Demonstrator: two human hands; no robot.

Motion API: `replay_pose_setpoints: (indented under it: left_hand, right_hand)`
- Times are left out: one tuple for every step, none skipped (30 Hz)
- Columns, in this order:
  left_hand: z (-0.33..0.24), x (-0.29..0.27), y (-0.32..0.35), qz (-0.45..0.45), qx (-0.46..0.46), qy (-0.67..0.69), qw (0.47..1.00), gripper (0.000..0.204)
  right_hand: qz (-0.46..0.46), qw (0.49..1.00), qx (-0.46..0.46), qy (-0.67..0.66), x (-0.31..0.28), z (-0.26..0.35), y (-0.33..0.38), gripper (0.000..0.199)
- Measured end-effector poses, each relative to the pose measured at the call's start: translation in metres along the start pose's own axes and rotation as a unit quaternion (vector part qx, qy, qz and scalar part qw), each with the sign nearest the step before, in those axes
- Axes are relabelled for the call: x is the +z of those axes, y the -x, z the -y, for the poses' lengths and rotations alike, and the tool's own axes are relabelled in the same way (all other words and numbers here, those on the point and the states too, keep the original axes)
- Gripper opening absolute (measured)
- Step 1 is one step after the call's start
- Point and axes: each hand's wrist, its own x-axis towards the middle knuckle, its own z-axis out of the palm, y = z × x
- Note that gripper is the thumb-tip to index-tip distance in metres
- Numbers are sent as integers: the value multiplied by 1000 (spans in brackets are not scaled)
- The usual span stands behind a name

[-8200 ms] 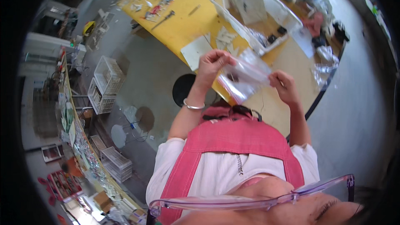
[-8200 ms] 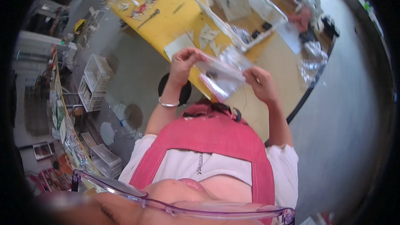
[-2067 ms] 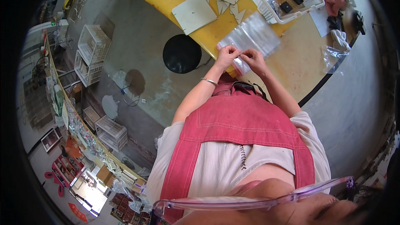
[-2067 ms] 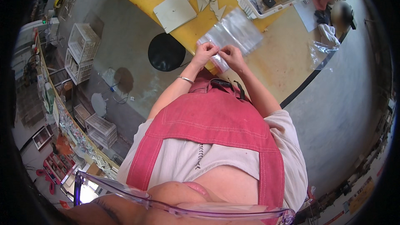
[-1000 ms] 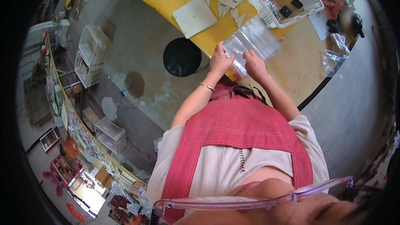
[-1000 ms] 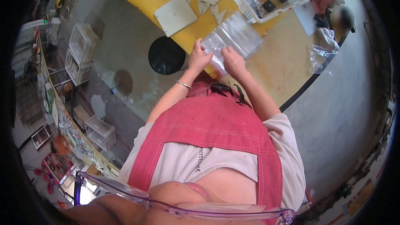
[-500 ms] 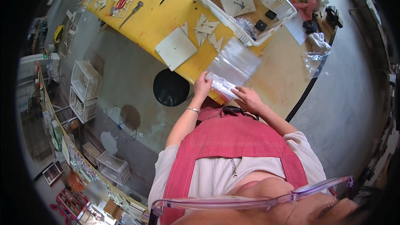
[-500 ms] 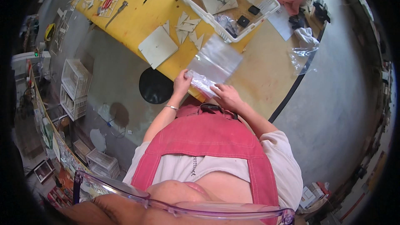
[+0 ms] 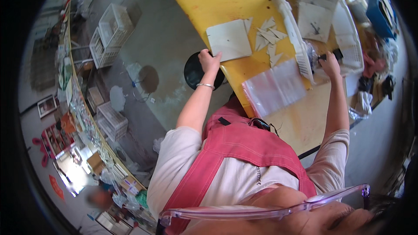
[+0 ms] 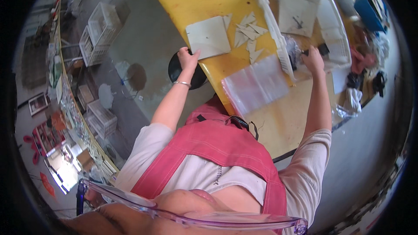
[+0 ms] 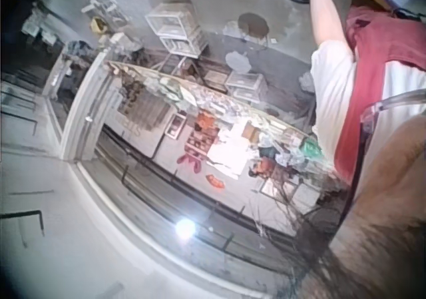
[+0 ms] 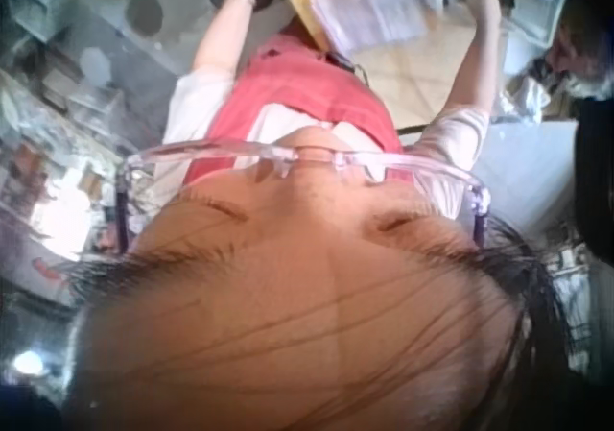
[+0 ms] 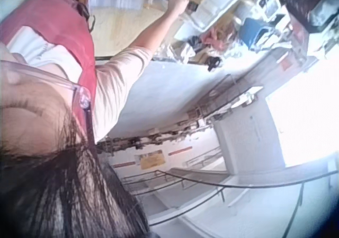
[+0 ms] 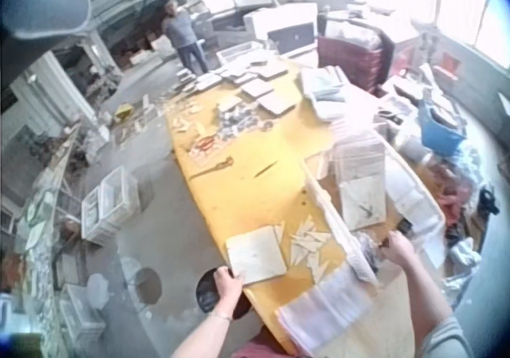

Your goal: The person assembles small electronic components by placing a black square module onto a white square board and inserting it into a clear plastic bag. They repeat this process with multiple boards and modules, occasionally wiping the boards with a cloth.

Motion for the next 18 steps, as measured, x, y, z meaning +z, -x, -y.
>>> replay_pose_setpoints:
  left_hand:
    - [-10,1,1,28,-25,-41,998,67]
    - [-16,5,3,34,-42,-49,997,67]
    - [-19,8,5,38,-60,-58,996,68]
    - [-27,9,9,28,-78,-63,995,68]
    - [-27,14,9,14,-59,-67,996,65]
    - [-28,14,11,16,-59,-65,996,64]
    - [-29,14,12,18,-59,-61,996,62]
    - [-29,15,14,4,-52,-73,996,62]
    - [-32,17,14,-9,-42,-83,996,62]
    - [-34,18,14,-23,-32,-93,995,62]
    - [-36,20,15,-32,-21,-101,994,63]
    - [-37,20,17,-42,-11,-110,993,64]
    - [-38,20,18,-52,-1,-119,992,64]
    - [-39,19,19,-54,-1,-121,991,64]
    - [-42,17,19,-55,-1,-123,991,64]
    - [-45,16,19,-57,-1,-125,991,64]
    - [-46,16,18,-47,-13,-109,993,63]
    - [-45,17,16,-40,-27,-93,995,63]
  right_hand:
    - [38,999,11,15,9,-7,-6,62]
    - [76,996,23,30,19,-13,-13,69]
    - [98,994,27,36,25,-13,-21,72]
    - [119,991,38,41,29,-14,-25,75]
    - [139,988,50,46,34,-14,-30,78]
    - [153,984,60,61,34,-8,-32,72]
    - [150,984,64,68,30,2,-33,71]
    - [148,984,69,74,27,12,-33,70]
    - [142,984,76,80,23,17,-33,69]
    - [117,986,80,85,28,13,-35,64]
    - [93,988,85,91,37,7,-35,58]
    - [69,989,89,97,40,7,-34,53]
    - [69,989,89,101,41,6,-33,49]
    - [69,988,89,105,41,5,-30,45]
    - [69,988,89,109,40,5,-29,41]
    - [77,985,100,113,43,3,-31,38]
    - [85,983,112,118,47,-1,-32,36]
    - [92,981,121,122,46,3,-34,34]
